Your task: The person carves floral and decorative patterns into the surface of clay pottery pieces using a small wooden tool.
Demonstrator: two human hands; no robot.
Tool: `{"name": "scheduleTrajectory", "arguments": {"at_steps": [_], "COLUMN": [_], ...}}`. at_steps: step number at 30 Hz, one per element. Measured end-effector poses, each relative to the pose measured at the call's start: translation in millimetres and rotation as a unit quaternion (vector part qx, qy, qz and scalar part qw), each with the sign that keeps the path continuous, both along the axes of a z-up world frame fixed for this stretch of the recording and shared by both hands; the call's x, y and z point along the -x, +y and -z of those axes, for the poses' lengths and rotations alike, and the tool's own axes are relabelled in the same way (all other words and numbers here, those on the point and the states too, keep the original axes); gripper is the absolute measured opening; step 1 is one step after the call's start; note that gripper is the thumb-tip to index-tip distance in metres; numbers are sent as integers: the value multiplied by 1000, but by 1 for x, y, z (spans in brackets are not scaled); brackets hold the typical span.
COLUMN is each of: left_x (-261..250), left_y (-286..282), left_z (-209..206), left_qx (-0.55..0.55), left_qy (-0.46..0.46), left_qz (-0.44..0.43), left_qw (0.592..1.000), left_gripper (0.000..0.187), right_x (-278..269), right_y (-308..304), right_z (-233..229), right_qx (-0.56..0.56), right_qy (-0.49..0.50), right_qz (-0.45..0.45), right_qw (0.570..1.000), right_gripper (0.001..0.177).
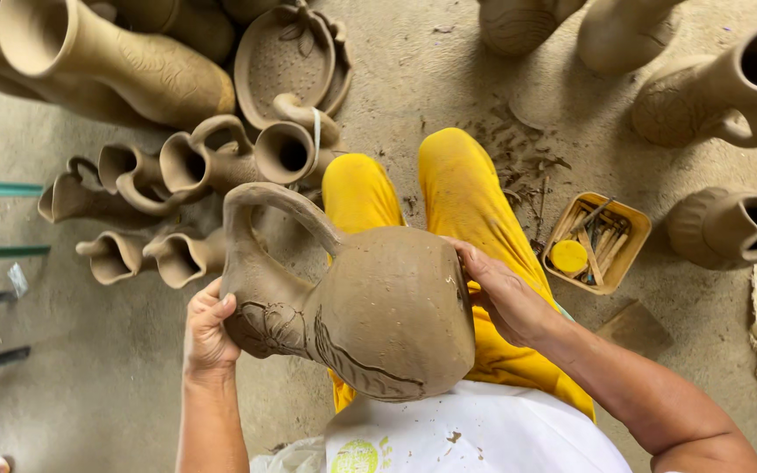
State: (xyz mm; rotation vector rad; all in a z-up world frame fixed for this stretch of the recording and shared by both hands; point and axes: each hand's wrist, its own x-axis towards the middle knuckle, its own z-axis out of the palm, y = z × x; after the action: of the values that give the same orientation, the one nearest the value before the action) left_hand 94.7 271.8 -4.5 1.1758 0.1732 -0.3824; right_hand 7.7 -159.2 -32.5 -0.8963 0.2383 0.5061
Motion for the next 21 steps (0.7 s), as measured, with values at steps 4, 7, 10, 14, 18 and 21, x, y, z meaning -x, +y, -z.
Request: {"name": "scheduleTrajectory", "arguments": {"at_steps": [4, 7, 10, 14, 18, 21], "left_x": [-20, -24, -10, 8, 11, 9], "left_y": [-22, -46, -79, -137, -178, -192], "left_z": [1, -19, -46, -73, -94, -100], "left_qx": [8, 8, -57, -167, -218, -248], "left_qy": [14, -16, -44, -48, -48, -97], "left_qz": [38, 77, 67, 72, 130, 189], "left_qw": [999, 997, 995, 982, 966, 945], "left_gripper": [47, 42, 38, 28, 22, 20], "right_x": [14, 16, 8, -5, -5, 4], "right_y": [-9, -10, -10, -30, -39, -46], "right_z": [6, 24, 54, 78, 72, 63], "right_qx": [41, 58, 3, -25, -190, -187], "right_qy": [-10, -9, 84, 181, 71, 63], "right_qz": [17, 49, 110, 186, 216, 210], "right_qw": [999, 997, 990, 965, 955, 958], "right_gripper": [66, 67, 69, 78, 75, 68]}}
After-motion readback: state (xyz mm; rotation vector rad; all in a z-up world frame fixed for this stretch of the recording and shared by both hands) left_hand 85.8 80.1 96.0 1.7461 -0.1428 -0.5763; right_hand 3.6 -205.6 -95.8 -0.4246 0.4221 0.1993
